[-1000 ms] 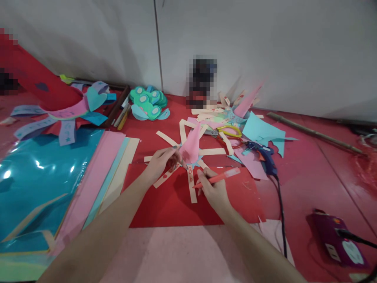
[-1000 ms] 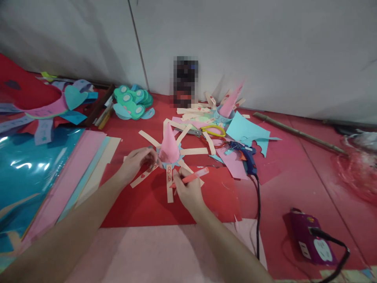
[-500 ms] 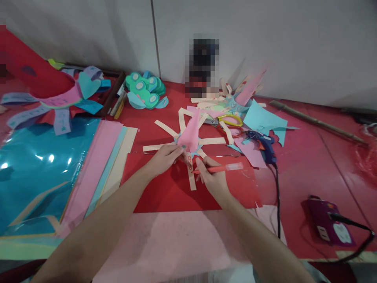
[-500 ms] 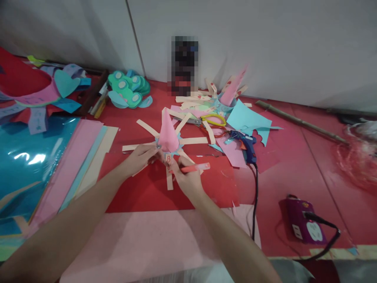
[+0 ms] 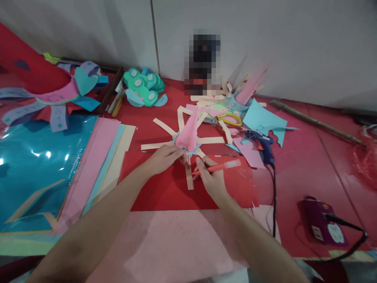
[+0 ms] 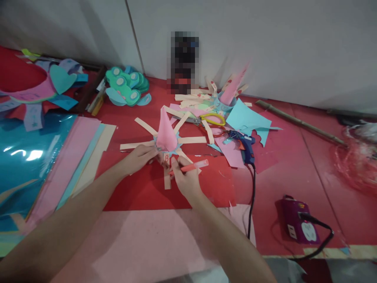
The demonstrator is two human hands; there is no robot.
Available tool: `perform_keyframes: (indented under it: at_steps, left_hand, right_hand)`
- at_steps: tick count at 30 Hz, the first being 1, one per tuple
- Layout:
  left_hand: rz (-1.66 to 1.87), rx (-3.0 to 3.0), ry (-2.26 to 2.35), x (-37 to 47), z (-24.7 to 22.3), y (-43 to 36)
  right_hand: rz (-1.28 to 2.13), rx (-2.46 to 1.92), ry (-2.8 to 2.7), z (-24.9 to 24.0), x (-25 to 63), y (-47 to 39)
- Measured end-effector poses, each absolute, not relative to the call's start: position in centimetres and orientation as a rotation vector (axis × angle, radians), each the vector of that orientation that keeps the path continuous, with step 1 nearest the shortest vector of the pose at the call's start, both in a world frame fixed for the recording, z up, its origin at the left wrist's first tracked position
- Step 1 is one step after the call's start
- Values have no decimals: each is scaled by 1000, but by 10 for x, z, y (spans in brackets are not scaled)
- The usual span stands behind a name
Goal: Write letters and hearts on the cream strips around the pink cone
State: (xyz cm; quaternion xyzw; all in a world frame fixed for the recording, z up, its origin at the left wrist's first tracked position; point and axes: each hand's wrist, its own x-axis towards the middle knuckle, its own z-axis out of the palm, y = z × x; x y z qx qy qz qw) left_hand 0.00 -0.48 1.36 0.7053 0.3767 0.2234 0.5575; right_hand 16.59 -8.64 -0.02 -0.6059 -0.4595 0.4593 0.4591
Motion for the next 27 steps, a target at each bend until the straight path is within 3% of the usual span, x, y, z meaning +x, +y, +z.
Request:
perform_keyframes:
  at_steps: [27]
  left_hand:
    - [632, 1439, 982, 2, 11, 4]
  right_hand:
    - [1150, -1371, -846, 5, 169, -85]
